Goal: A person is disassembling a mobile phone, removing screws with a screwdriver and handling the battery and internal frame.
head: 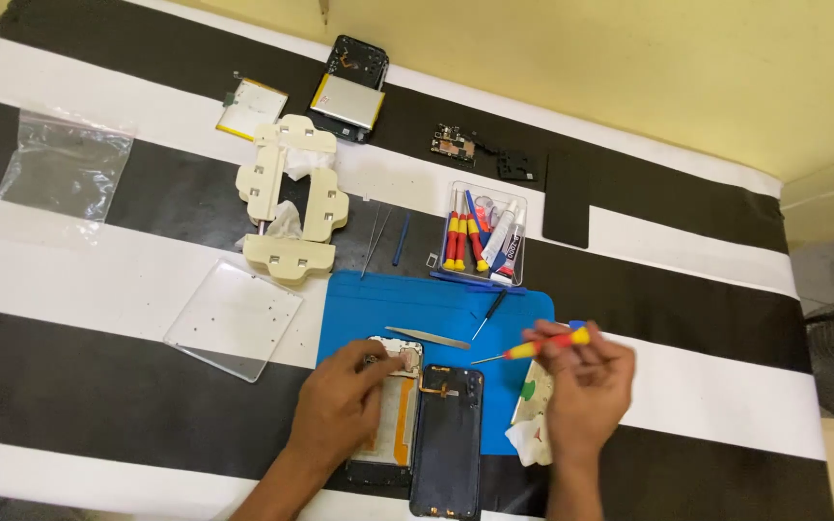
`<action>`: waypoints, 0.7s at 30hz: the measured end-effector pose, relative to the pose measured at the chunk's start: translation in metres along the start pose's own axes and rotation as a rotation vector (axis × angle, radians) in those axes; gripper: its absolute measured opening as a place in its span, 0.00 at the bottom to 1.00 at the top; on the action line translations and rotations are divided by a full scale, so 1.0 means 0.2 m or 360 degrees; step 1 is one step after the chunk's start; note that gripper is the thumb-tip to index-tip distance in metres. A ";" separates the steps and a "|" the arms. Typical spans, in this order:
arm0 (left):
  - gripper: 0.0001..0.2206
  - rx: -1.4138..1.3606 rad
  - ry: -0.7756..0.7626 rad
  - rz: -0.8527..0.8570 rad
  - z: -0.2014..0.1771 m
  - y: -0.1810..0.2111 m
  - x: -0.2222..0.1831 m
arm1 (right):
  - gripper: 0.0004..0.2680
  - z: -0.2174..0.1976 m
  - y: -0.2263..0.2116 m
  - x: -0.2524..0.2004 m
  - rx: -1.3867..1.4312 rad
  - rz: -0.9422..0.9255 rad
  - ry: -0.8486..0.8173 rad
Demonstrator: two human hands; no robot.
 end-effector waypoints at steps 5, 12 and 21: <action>0.14 -0.0134 0.0050 -0.0266 -0.03 -0.07 0.03 | 0.13 -0.24 0.25 0.06 -0.0112 0.0243 0.0157; 0.16 -0.0443 0.0199 -0.0312 -0.12 -0.08 0.06 | 0.13 -0.17 0.30 0.02 -0.0080 0.0234 0.0076; 0.16 -0.0650 0.0197 -0.0548 -0.15 -0.14 0.10 | 0.10 -0.10 0.36 0.03 -0.0137 0.0322 -0.0022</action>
Point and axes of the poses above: each hand's wrist, its own x-axis towards the middle knuckle, its own z-axis out of the palm, y = z × x, the point moved 9 cm from there along x, towards the middle knuckle, and after that the axes turned 12 degrees about -z, right-handed, at the moved point
